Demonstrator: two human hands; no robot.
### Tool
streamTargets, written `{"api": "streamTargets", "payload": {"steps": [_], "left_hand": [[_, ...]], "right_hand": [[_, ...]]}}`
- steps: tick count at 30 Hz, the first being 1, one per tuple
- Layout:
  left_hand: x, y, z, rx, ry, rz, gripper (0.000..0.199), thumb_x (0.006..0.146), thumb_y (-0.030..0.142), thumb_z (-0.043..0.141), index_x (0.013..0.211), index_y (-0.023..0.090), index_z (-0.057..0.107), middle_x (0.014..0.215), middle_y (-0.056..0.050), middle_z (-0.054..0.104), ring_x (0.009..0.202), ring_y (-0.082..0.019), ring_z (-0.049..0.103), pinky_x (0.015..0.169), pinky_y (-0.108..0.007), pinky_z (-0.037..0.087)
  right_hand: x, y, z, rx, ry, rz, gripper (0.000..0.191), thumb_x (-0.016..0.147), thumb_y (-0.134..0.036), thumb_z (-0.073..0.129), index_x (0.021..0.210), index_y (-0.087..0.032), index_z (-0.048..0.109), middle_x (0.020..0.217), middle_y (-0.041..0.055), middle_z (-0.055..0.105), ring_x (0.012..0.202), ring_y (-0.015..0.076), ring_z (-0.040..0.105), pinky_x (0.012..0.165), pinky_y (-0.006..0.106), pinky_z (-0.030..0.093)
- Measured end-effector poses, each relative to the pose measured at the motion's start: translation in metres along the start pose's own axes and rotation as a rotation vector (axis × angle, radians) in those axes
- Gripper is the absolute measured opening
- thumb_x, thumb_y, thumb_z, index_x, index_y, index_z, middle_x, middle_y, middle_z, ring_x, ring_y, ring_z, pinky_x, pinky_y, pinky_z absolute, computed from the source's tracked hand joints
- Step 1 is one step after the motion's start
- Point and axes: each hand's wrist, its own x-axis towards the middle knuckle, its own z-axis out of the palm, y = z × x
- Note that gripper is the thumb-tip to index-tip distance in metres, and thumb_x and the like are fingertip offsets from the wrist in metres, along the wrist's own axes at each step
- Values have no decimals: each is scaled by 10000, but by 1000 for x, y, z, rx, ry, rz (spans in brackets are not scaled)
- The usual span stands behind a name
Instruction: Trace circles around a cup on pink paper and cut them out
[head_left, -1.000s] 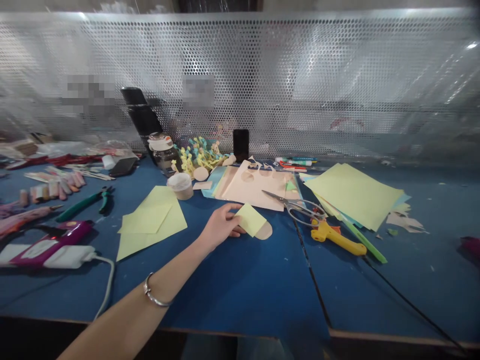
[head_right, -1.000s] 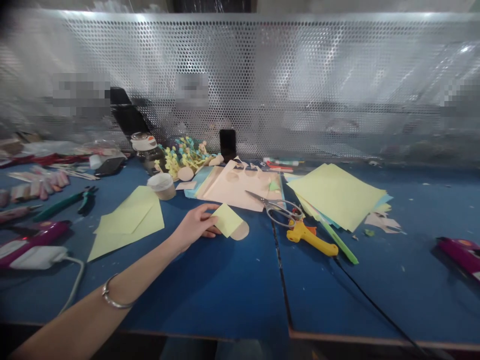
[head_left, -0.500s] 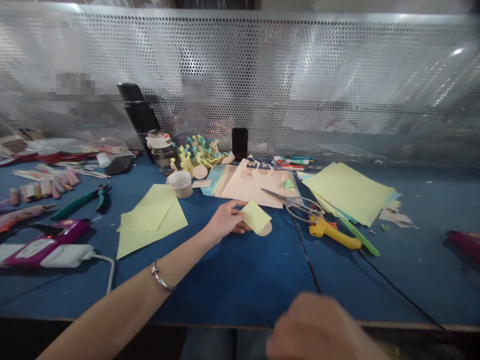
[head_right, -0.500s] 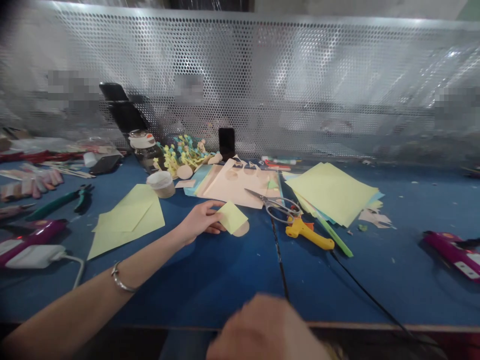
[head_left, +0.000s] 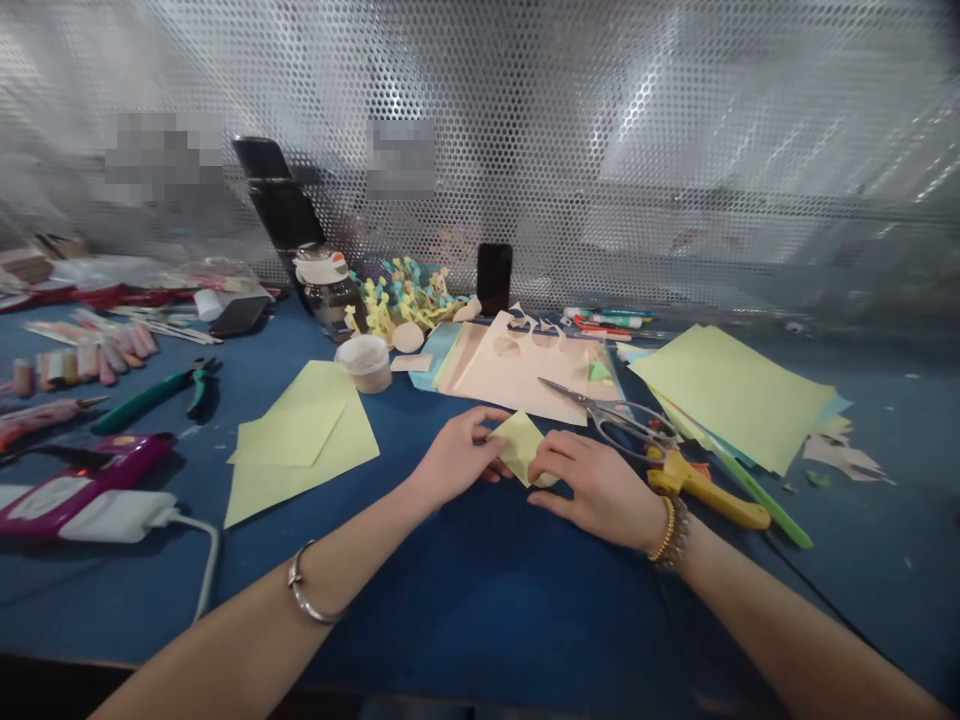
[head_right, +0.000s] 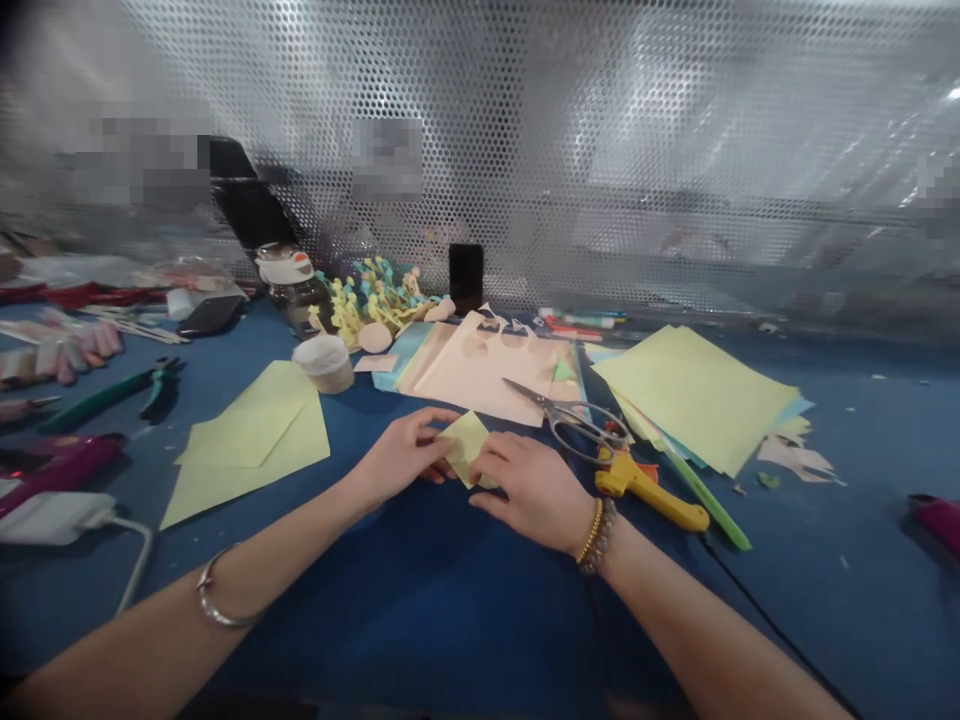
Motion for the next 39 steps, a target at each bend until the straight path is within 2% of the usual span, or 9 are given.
{"api": "streamTargets", "payload": {"steps": [5,9,12,14,15,18,22,29,39], "left_hand": [[0,-1,-1,26,-14,-16,256,833,182,533,1088,164,522,719,-24,655,596,-150,668,534,-249,541],[-3,2,-4,120,-43,-8,299,843,208,508,1141,174,498,812,-43,660,646,-161,666,540,-259,531],[-8,8,-7,393,73,121,365,832,243,528,1195,203,507,1005,-63,621,693,-140,620,610,-283,510],[-12,11,-7,617,170,216,327,808,261,565,1133,227,581,1056,-52,578,758,-144,584,690,-300,482],[-14,13,-7,692,169,236,276,797,275,581,1067,236,622,1034,-40,570,783,-150,573,706,-299,465],[-18,14,-4,757,18,209,167,766,323,625,910,254,676,926,-6,566,786,-156,564,667,-271,424],[-17,10,1,764,-127,152,118,739,291,653,845,251,687,875,4,566,788,-151,571,658,-256,401],[-16,7,2,756,-141,162,70,765,213,596,762,222,665,801,14,596,762,-138,575,620,-237,381],[-19,10,2,814,-151,159,118,757,219,570,801,240,677,834,1,606,744,-149,572,644,-258,409]], "right_hand": [[-2,-2,8,22,59,-21,64,868,-260,589,868,-198,606,880,27,604,825,164,562,753,302,444],[-2,0,7,17,29,28,85,884,-235,554,862,-181,615,873,38,599,838,166,565,760,307,449],[-2,2,6,50,-14,81,91,886,-213,542,850,-175,617,860,37,595,831,161,570,747,296,453],[-2,2,6,100,-23,114,89,880,-184,541,832,-179,617,839,27,590,811,148,572,730,276,453],[-2,2,6,124,-25,132,91,877,-171,542,823,-182,615,827,21,587,798,141,571,722,267,451],[-1,-1,8,177,-30,181,90,873,-156,548,824,-192,615,820,11,587,785,133,569,711,257,446],[-1,-4,10,229,-47,222,98,889,-182,542,839,-198,624,846,16,599,814,145,574,741,277,448],[-4,4,8,345,-19,244,83,876,-203,562,908,-214,638,883,19,604,820,138,584,746,273,473],[-4,7,9,301,-28,211,63,841,-228,601,823,-211,659,844,26,607,800,146,582,725,283,481]]}}
